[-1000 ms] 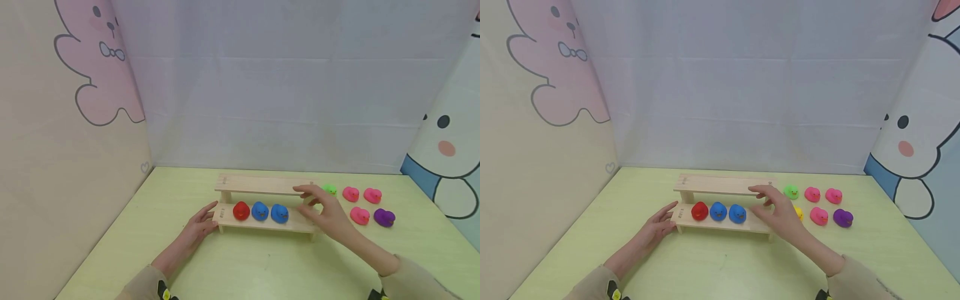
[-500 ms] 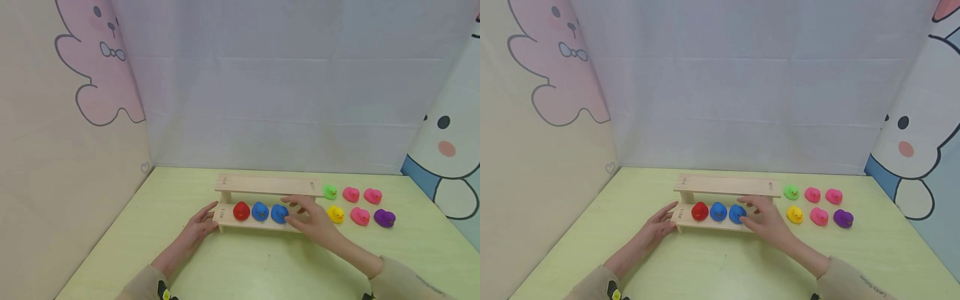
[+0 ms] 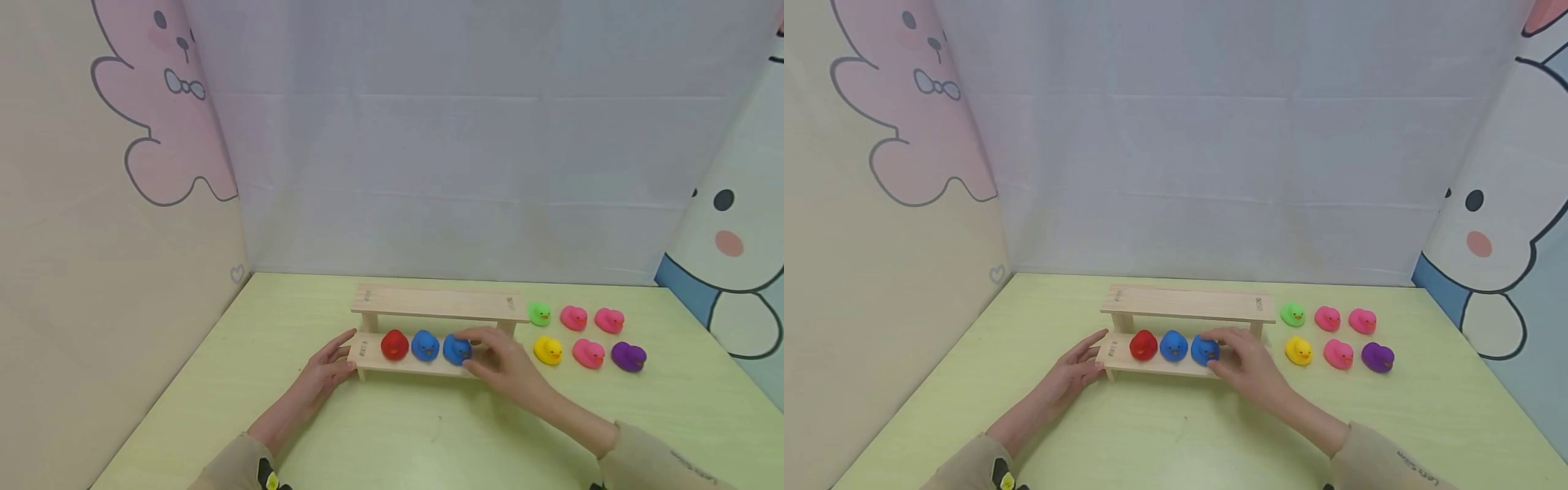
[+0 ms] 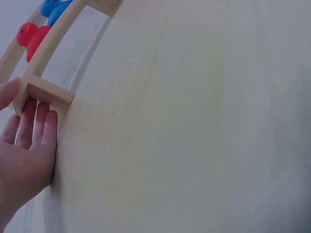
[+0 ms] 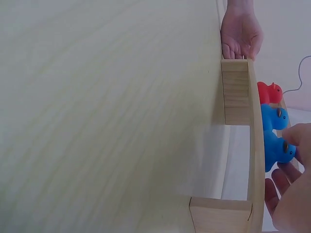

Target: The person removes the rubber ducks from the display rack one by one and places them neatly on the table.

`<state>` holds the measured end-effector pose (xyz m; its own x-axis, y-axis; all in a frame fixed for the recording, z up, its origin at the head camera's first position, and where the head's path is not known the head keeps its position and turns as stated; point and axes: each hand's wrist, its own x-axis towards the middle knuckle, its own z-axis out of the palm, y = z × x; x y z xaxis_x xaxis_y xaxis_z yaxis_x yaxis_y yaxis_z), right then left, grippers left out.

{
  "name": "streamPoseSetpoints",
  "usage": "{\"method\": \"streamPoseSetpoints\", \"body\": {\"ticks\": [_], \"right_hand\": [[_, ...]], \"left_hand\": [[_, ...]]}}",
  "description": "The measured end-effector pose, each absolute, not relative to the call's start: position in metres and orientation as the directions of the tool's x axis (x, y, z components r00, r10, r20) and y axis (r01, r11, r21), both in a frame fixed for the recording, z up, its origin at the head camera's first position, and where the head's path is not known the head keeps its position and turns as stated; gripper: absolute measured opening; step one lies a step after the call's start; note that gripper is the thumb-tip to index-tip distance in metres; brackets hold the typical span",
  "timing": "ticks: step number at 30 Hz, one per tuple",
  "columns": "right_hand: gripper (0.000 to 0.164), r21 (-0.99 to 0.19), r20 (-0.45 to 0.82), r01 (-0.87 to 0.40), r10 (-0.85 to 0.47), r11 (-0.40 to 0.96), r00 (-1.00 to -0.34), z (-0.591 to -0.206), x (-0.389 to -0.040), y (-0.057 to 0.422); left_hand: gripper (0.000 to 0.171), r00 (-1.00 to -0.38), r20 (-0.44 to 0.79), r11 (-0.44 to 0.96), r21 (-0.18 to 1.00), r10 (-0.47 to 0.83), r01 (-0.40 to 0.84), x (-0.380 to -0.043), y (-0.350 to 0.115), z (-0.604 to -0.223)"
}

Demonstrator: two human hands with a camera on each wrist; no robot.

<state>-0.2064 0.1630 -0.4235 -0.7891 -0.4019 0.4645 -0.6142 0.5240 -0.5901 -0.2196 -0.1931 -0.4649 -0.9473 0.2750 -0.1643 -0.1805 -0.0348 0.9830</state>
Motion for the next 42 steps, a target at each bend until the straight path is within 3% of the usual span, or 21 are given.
{"method": "streamPoseSetpoints", "body": {"ticks": [14,28,42], "right_hand": [[0.040,-0.623,0.388,-0.550,-0.390,0.557,-0.835,-0.422,-0.208,0.161],[0.036,-0.558,0.448,-0.650,-0.473,0.516,-0.759,-0.416,-0.212,0.164],[0.035,-0.547,0.438,-0.645,-0.474,0.534,-0.764,-0.407,-0.213,0.167]], "left_hand": [[0.067,-0.950,-0.168,-0.029,0.983,0.265,-0.182,-0.219,-0.192,-0.463],[0.067,-0.950,-0.171,-0.023,0.983,0.261,-0.183,-0.218,-0.192,-0.461],[0.067,-0.949,-0.167,-0.032,0.983,0.267,-0.182,-0.217,-0.191,-0.460]]}}
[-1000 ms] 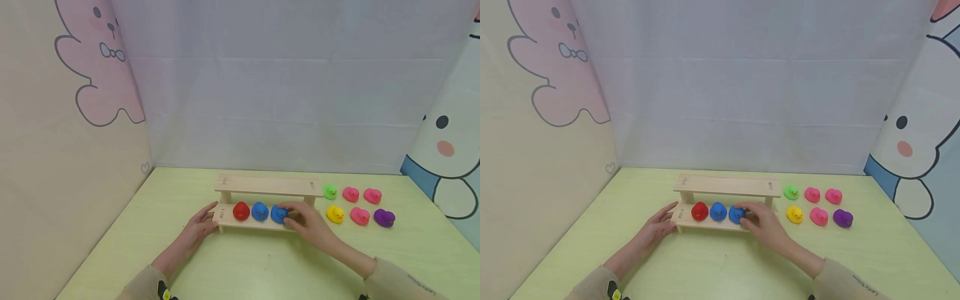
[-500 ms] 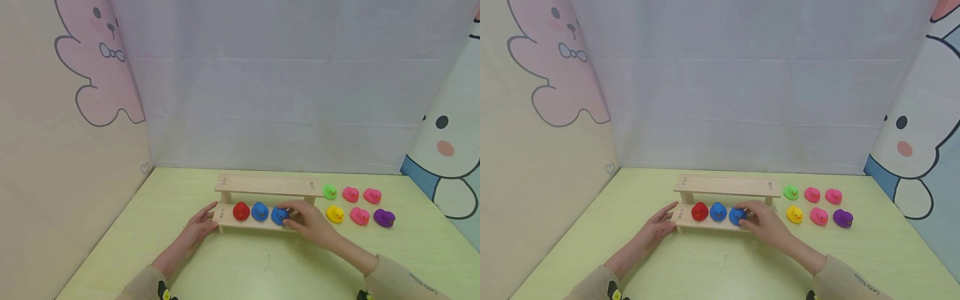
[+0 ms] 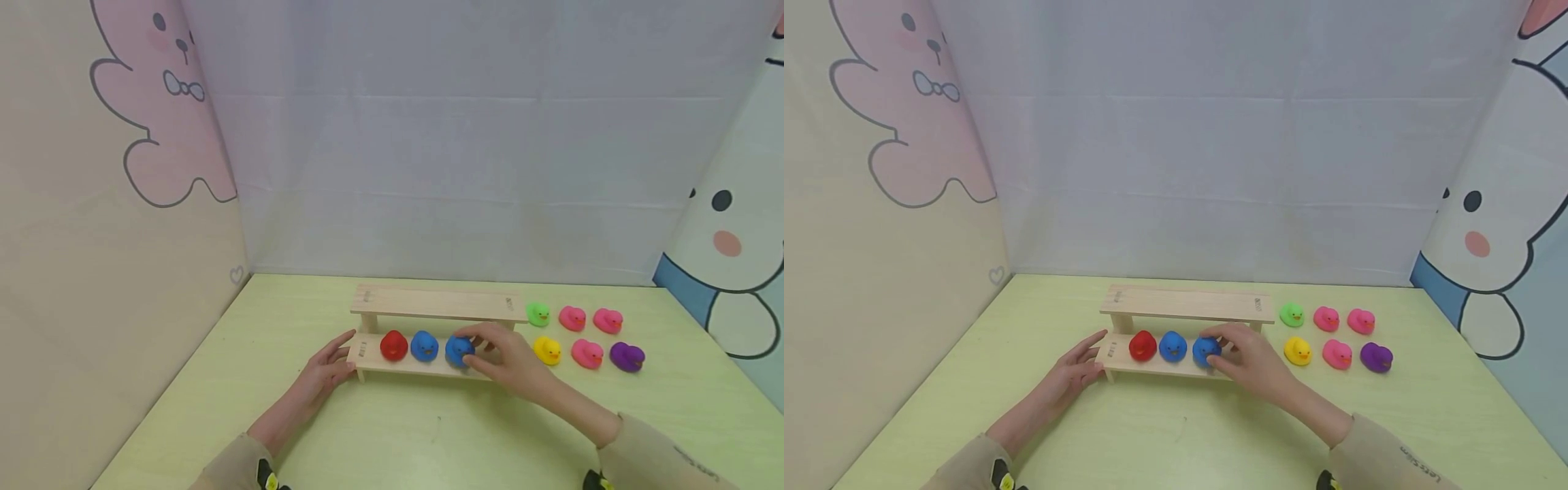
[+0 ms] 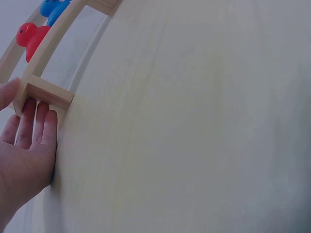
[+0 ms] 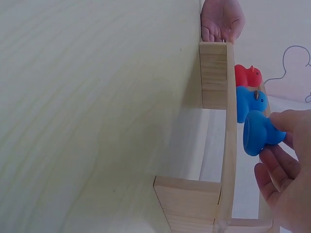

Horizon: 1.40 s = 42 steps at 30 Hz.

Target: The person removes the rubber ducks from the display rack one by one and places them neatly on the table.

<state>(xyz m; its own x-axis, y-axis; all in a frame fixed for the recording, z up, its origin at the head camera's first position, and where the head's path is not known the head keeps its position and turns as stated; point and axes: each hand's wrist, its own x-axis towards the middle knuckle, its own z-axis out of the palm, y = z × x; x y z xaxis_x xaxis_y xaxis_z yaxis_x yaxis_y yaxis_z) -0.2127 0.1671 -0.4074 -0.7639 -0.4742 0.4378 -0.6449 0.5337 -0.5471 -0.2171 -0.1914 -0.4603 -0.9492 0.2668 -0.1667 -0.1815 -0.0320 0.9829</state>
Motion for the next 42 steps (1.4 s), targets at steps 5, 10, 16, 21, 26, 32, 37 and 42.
{"method": "streamPoseSetpoints", "body": {"ticks": [5,10,16,21,26,32,37,42], "right_hand": [[0.036,-0.534,0.457,-0.660,-0.476,0.529,-0.751,-0.406,-0.213,0.168],[0.035,-0.518,0.470,-0.666,-0.471,0.537,-0.746,-0.404,-0.213,0.168],[0.036,-0.511,0.482,-0.667,-0.462,0.542,-0.744,-0.402,-0.212,0.169],[0.037,-0.504,0.509,-0.679,-0.451,0.534,-0.733,-0.402,-0.211,0.171],[0.038,-0.519,0.527,-0.672,-0.421,0.528,-0.738,-0.401,-0.210,0.173],[0.040,-0.501,0.572,-0.673,-0.375,0.545,-0.730,-0.399,-0.209,0.178],[0.042,-0.479,0.616,-0.679,-0.338,0.555,-0.711,-0.399,-0.208,0.185],[0.045,-0.485,0.631,-0.673,-0.309,0.559,-0.712,-0.400,-0.204,0.194]], "left_hand": [[0.068,-0.949,-0.160,-0.042,0.983,0.272,-0.178,-0.217,-0.192,-0.461],[0.068,-0.949,-0.159,-0.045,0.983,0.273,-0.177,-0.217,-0.192,-0.462],[0.068,-0.950,-0.160,-0.044,0.983,0.268,-0.178,-0.218,-0.192,-0.462],[0.068,-0.951,-0.164,-0.043,0.982,0.260,-0.182,-0.217,-0.191,-0.460],[0.068,-0.950,-0.174,-0.039,0.981,0.259,-0.190,-0.217,-0.191,-0.460],[0.068,-0.949,-0.173,-0.037,0.981,0.263,-0.189,-0.216,-0.191,-0.459],[0.069,-0.949,-0.172,-0.035,0.982,0.264,-0.188,-0.216,-0.191,-0.459],[0.069,-0.950,-0.166,-0.044,0.982,0.266,-0.184,-0.216,-0.191,-0.459]]}}
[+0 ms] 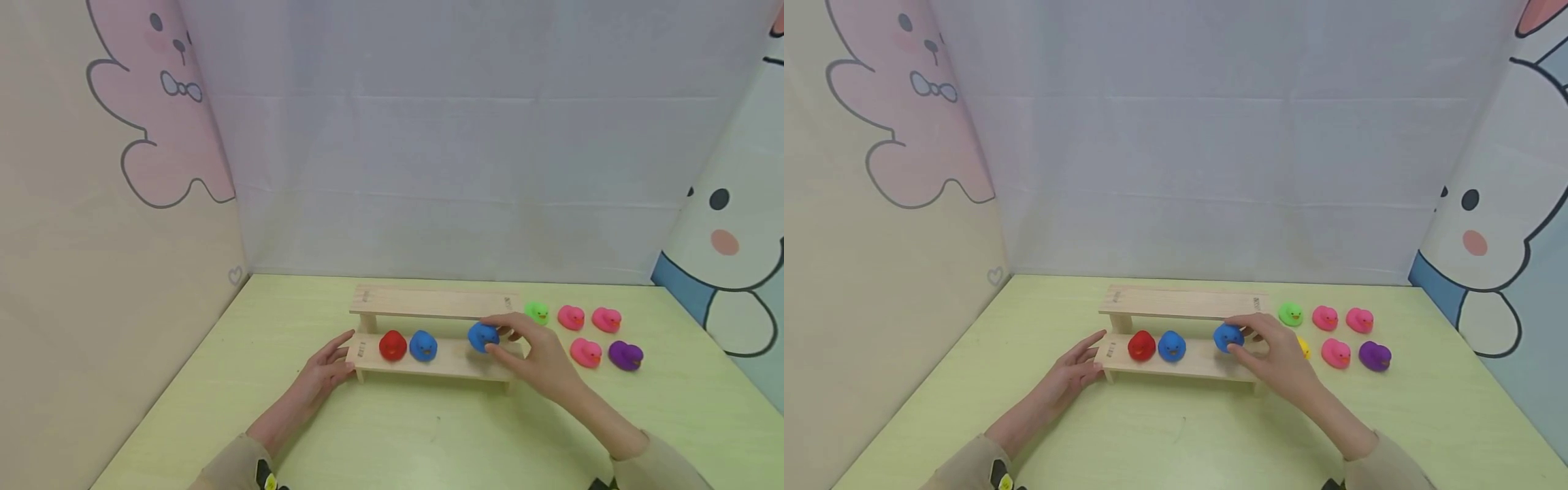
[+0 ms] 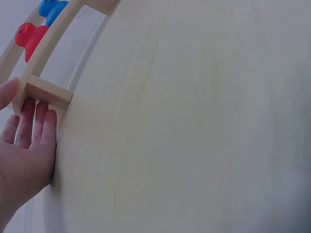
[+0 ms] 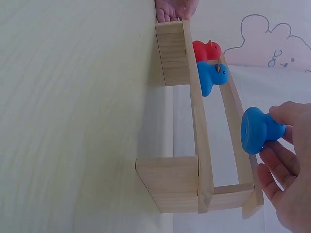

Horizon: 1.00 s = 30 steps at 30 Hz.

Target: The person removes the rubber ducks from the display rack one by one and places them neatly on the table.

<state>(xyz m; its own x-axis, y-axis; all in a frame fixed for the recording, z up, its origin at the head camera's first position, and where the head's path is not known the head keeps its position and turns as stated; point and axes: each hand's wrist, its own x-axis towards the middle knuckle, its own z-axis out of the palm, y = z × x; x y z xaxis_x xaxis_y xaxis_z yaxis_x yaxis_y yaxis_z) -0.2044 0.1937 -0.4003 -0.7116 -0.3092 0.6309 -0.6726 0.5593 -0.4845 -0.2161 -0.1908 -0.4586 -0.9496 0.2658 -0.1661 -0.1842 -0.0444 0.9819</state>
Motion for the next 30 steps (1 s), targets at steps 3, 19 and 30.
{"method": "streamPoseSetpoints", "body": {"ticks": [3,19,30], "right_hand": [[0.048,-0.488,0.631,-0.663,-0.295,0.568,-0.717,-0.401,-0.202,0.199],[0.048,-0.511,0.592,-0.562,-0.208,0.650,-0.778,-0.406,-0.188,0.225],[0.047,-0.493,0.588,-0.516,-0.169,0.701,-0.791,-0.411,-0.179,0.243]], "left_hand": [[0.069,-0.950,-0.162,-0.049,0.982,0.267,-0.182,-0.216,-0.191,-0.458],[0.068,-0.949,-0.167,-0.036,0.982,0.267,-0.183,-0.217,-0.191,-0.460],[0.068,-0.949,-0.162,-0.032,0.984,0.271,-0.177,-0.217,-0.192,-0.460]]}}
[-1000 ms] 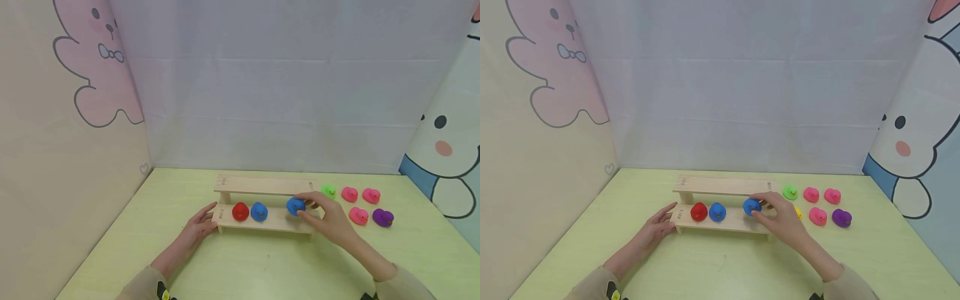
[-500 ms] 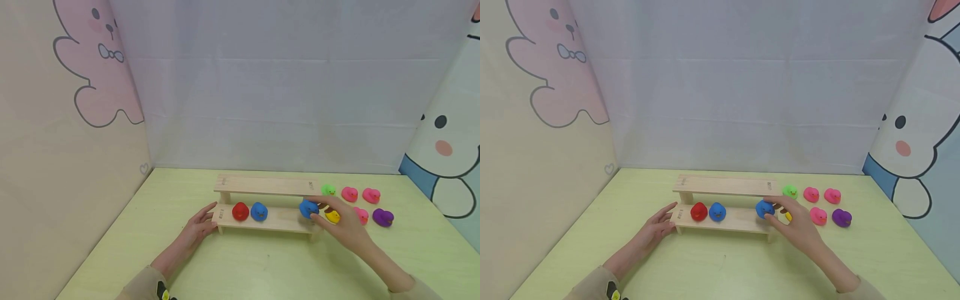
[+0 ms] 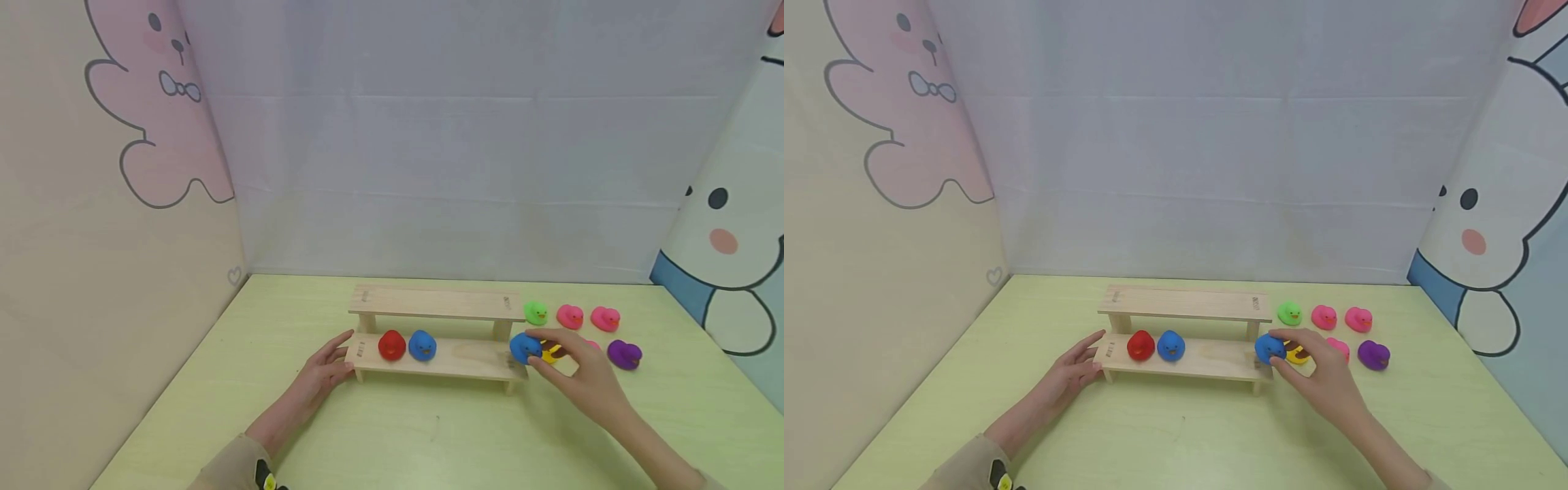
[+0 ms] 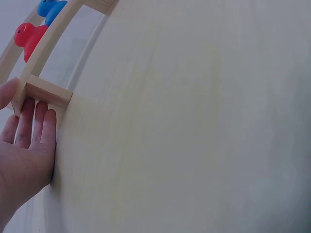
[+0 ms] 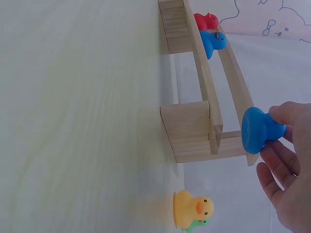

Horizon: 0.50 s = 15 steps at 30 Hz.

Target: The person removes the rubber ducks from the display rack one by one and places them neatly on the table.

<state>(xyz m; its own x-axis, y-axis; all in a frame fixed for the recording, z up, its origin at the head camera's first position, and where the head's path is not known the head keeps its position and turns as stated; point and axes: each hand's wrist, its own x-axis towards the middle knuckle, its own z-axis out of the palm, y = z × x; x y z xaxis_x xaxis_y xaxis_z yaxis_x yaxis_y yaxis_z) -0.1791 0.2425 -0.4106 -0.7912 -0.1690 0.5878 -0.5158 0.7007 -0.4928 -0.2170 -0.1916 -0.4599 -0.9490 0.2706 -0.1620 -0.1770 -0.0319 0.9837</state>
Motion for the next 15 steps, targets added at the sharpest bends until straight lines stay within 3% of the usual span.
{"method": "streamPoseSetpoints", "body": {"ticks": [10,15], "right_hand": [[0.050,-0.482,0.619,-0.529,-0.156,0.699,-0.770,-0.419,-0.167,0.257],[0.050,-0.487,0.592,-0.501,-0.152,0.715,-0.792,-0.420,-0.161,0.263]], "left_hand": [[0.068,-0.949,-0.168,-0.034,0.982,0.267,-0.183,-0.218,-0.192,-0.463],[0.068,-0.950,-0.163,-0.039,0.983,0.267,-0.180,-0.218,-0.192,-0.462]]}}
